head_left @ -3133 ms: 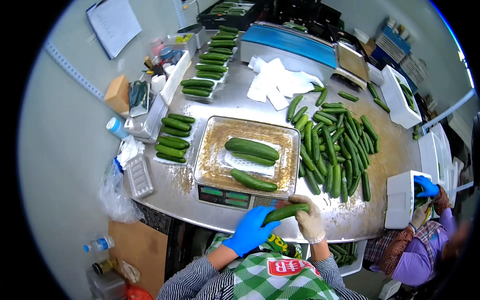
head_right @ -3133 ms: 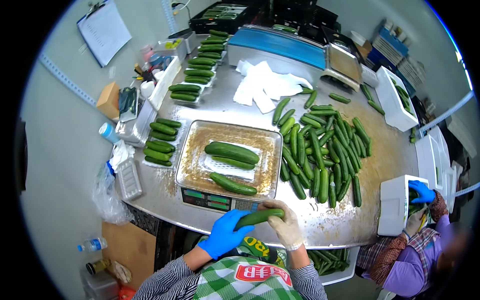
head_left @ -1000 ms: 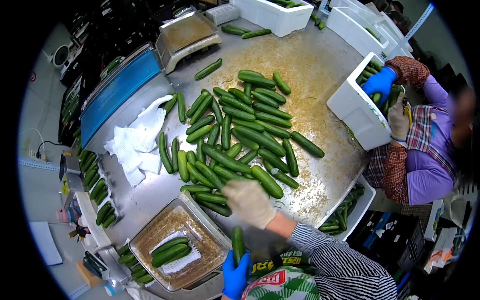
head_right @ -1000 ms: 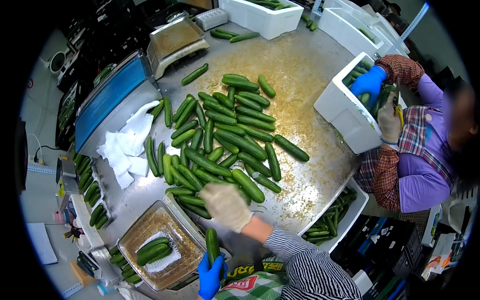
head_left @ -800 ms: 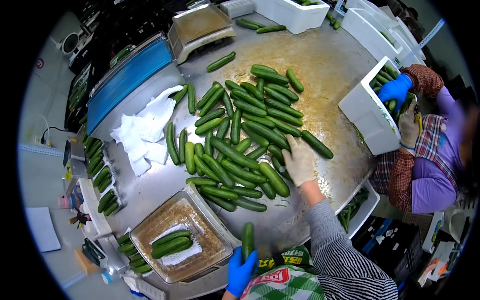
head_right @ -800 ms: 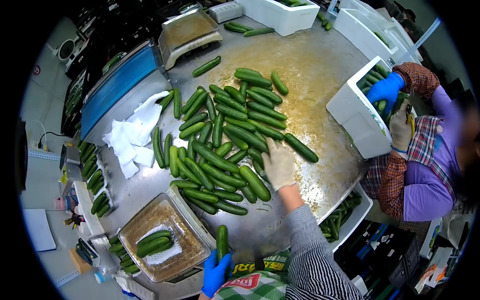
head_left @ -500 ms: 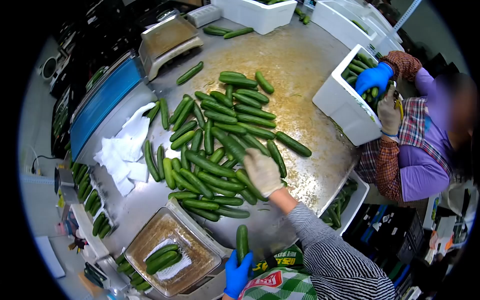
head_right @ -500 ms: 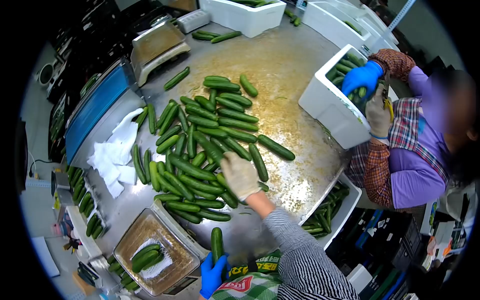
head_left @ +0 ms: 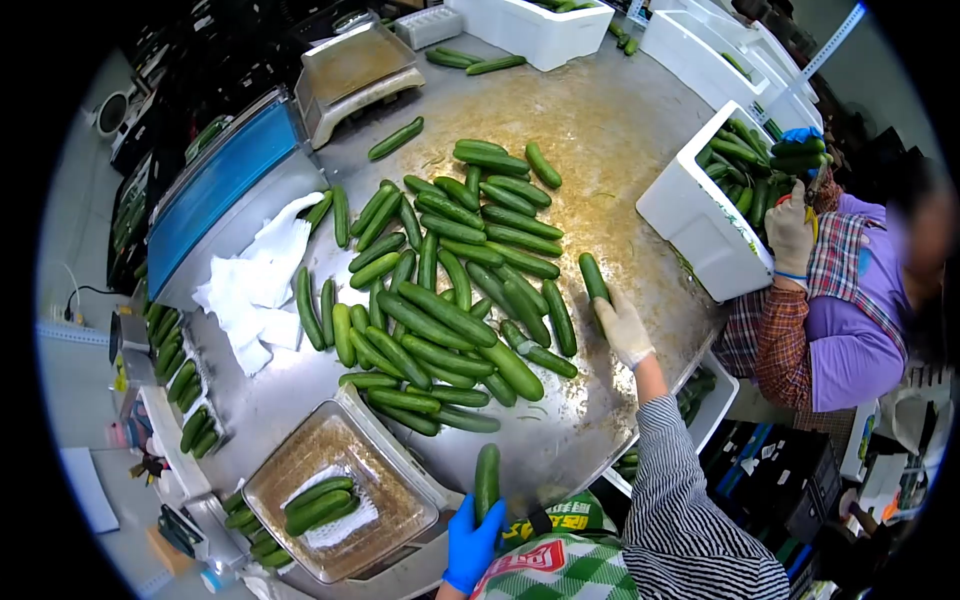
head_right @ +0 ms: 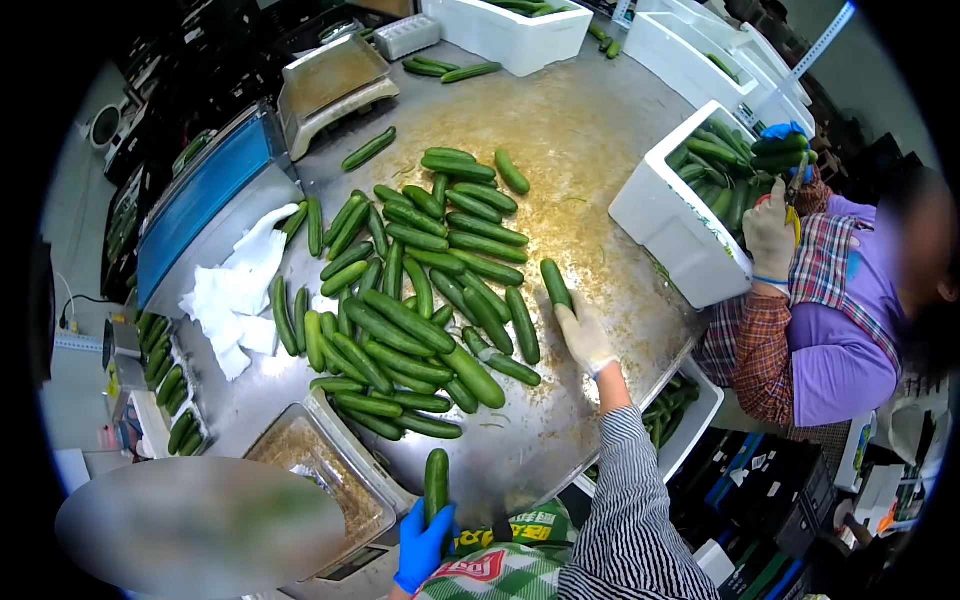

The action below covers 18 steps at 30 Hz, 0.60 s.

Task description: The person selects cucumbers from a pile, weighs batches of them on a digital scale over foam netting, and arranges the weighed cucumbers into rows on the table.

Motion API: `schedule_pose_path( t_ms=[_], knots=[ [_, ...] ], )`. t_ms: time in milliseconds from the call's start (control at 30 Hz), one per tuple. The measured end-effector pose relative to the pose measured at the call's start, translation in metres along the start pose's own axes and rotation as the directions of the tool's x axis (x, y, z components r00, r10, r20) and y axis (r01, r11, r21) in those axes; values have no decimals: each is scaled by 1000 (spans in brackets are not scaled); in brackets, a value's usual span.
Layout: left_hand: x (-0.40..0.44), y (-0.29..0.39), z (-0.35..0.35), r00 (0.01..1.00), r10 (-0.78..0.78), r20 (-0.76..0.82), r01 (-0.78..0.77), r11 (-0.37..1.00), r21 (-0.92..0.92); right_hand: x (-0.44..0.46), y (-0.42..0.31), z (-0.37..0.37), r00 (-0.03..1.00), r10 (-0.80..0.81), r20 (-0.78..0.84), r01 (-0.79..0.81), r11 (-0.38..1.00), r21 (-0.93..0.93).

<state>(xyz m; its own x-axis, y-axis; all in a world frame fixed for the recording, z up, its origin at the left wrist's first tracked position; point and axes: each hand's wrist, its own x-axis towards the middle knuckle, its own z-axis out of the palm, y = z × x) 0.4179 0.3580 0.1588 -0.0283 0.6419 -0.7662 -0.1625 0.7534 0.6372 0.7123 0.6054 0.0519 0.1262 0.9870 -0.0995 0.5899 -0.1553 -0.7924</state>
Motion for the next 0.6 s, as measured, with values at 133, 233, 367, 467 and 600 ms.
schedule_pose_path(
  t_ms=[133, 233, 367, 467, 600],
  knots=[
    [-4, 3, 5, 1000, 19, 17, -19, 1000, -10, -35, -29, 13, 913, 191, 362, -400, 600, 693],
    [-11, 5, 4, 997, 72, 31, -73, 997, 20, -53, -49, 40, 809, 71, 583, -572, 323, 754],
    [-30, -13, -7, 989, 142, 27, -145, 977, 158, -88, -123, 60, 716, -59, 696, -501, 651, 571],
    [-45, -19, -12, 984, 177, 16, -177, 962, 209, -118, -166, 85, 662, -293, 690, -13, 916, 402],
    [-62, -44, -20, 968, 251, -4, -244, 943, 225, -154, -188, 134, 473, -631, 614, 560, 754, 344]
  ],
)
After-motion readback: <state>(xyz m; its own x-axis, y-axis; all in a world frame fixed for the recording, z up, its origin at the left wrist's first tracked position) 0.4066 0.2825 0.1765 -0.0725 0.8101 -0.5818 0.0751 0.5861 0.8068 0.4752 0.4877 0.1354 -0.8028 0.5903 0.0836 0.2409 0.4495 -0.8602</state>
